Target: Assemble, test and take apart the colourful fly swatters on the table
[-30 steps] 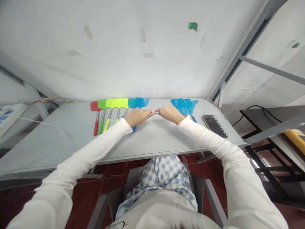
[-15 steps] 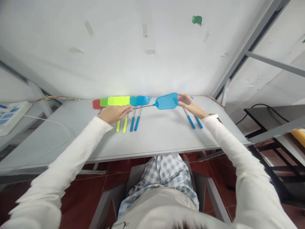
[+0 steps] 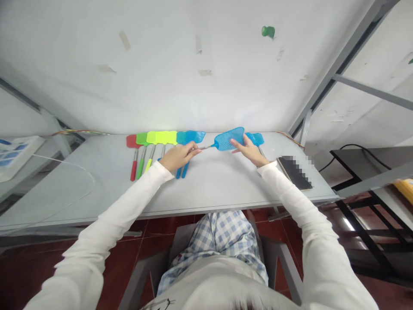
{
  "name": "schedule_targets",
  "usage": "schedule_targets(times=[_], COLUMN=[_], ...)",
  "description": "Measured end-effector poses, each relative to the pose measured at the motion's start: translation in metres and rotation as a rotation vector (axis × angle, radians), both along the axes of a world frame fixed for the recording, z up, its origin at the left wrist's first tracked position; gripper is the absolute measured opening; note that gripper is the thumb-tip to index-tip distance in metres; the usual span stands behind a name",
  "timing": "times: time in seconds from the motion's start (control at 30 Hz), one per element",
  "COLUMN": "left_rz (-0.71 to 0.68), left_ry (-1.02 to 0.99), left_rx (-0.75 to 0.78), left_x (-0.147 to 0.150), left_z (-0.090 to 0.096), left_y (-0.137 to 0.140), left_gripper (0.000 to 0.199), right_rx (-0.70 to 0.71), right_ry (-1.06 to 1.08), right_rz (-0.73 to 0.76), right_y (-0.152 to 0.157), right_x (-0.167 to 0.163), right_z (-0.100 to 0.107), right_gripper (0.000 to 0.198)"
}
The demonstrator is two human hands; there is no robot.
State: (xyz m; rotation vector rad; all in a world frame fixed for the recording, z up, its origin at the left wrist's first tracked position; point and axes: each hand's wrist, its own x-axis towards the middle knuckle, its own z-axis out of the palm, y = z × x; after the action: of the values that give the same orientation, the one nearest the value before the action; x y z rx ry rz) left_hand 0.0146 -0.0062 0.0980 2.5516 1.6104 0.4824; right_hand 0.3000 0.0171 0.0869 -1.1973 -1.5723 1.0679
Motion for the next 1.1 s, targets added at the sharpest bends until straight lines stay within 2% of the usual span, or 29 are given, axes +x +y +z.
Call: schedule_targets(times=[0.07,0.1,0.17,0.23,0.33,0.4,0.47,0.53,0.6,0.7,0.77,0.83,0.97,1.1], left_rz=[0.083,0.119,0.129,0.064,-0.051,-0.060,-0.022,0.060,0.213,0.441,0.485,0.466,0.441,0.432], left_ry=[-0.264,-0.422,-0.743,-0.990,-1.123,-1.051,-0.839,-0.543,-0.269,0.010,0.095,0.131,0.172,0.165], left_rx=[-0.008,-0.033,-0.160,-0.346,-0.496,-0.493,-0.413,-0.290,-0.178,-0.080,-0.067,-0.079,-0.088,-0.079], left_x=[-0.002,-0.001,0.007,0.025,0.055,0.067,0.064,0.050,0.030,0.007,0.000,-0.001,0.002,0.004], left_z=[0.004,0.005,0.005,0.001,-0.009,-0.017,-0.026,-0.034,-0.043,-0.056,-0.061,-0.063,-0.062,-0.060], left_y=[0.008,0.012,0.019,0.022,0.017,0.013,0.010,0.010,0.011,0.014,0.015,0.017,0.023,0.023], left_gripper=[0.032,0.029,0.023,0.019,0.020,0.025,0.029,0.031,0.034,0.036,0.035,0.034,0.033,0.029], right_rx=[-0.002,-0.014,-0.050,-0.081,-0.148,-0.183,-0.174,-0.120,-0.074,-0.037,-0.005,0.004,-0.042,-0.037], right_ry=[-0.012,-0.031,-0.091,-0.140,-0.131,-0.088,-0.092,-0.170,-0.292,-0.533,-0.705,-0.831,-0.949,-1.049], right_rz=[-0.103,-0.107,-0.005,0.146,0.307,0.355,0.331,0.214,0.055,-0.136,-0.203,-0.254,-0.329,-0.363], right_y=[0.003,0.002,-0.005,-0.017,-0.036,-0.043,-0.045,-0.044,-0.042,-0.042,-0.044,-0.047,-0.053,-0.057], right_x=[0.002,-0.001,-0.012,-0.031,-0.060,-0.068,-0.063,-0.049,-0.030,-0.005,0.005,0.012,0.015,0.011], right_z=[-0.006,-0.007,-0.009,-0.009,-0.008,-0.010,-0.015,-0.022,-0.031,-0.045,-0.054,-0.060,-0.065,-0.062], right_gripper=[0.049,0.047,0.046,0.046,0.046,0.041,0.035,0.031,0.027,0.028,0.029,0.030,0.038,0.037])
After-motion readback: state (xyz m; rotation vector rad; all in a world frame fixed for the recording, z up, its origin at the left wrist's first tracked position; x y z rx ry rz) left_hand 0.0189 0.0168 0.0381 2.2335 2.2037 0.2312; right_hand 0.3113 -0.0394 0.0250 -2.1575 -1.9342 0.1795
